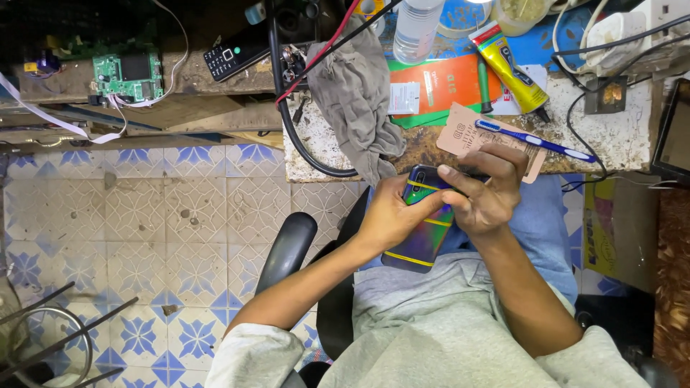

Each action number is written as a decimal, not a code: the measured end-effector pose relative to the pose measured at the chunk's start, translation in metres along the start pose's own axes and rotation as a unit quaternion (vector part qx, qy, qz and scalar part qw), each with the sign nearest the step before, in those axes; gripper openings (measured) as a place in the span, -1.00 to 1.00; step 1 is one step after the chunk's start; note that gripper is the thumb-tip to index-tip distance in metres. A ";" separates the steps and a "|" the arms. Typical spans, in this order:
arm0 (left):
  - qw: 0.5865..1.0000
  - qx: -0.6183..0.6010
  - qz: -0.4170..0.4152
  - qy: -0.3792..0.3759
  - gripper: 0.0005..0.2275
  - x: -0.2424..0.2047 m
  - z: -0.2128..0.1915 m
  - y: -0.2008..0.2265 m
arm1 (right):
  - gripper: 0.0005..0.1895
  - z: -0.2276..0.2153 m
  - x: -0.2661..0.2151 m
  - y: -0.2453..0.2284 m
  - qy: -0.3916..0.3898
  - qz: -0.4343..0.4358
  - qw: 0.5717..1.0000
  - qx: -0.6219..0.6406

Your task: The person sits in a chair and cleans a smartphone with a cloth. They wipe the back and sides of the device, which is secured with yellow rubber bands, and then inspect the screen.

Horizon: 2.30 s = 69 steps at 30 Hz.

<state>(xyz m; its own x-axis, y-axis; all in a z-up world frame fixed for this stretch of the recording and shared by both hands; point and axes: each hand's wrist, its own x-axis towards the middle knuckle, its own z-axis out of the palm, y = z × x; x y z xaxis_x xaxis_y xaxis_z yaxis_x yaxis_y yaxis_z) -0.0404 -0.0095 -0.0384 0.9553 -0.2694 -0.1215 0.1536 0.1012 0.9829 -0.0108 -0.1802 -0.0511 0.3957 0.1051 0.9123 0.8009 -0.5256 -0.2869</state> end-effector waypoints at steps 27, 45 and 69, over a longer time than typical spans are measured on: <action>0.998 -0.046 -0.042 0.018 -0.90 0.009 -0.006 -0.007 | -0.43 0.003 0.007 0.007 -0.009 -0.012 1.000 0.022; 0.993 -0.086 -0.038 0.074 -0.88 0.015 -0.010 0.020 | -0.59 0.004 0.026 0.007 -0.057 -0.001 0.996 0.075; 0.986 0.125 0.102 -0.042 -0.82 0.004 -0.008 0.029 | -0.79 -0.002 0.042 -0.009 -0.111 0.186 0.961 0.171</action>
<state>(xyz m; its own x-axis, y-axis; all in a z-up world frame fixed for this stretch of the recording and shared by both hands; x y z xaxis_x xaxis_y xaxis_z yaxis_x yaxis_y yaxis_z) -0.0301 0.0000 -0.0111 0.9341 -0.3472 0.0836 -0.1164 -0.0749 0.9904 -0.0020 -0.1726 -0.0095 0.7398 0.1613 0.6532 0.6705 -0.2581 -0.6956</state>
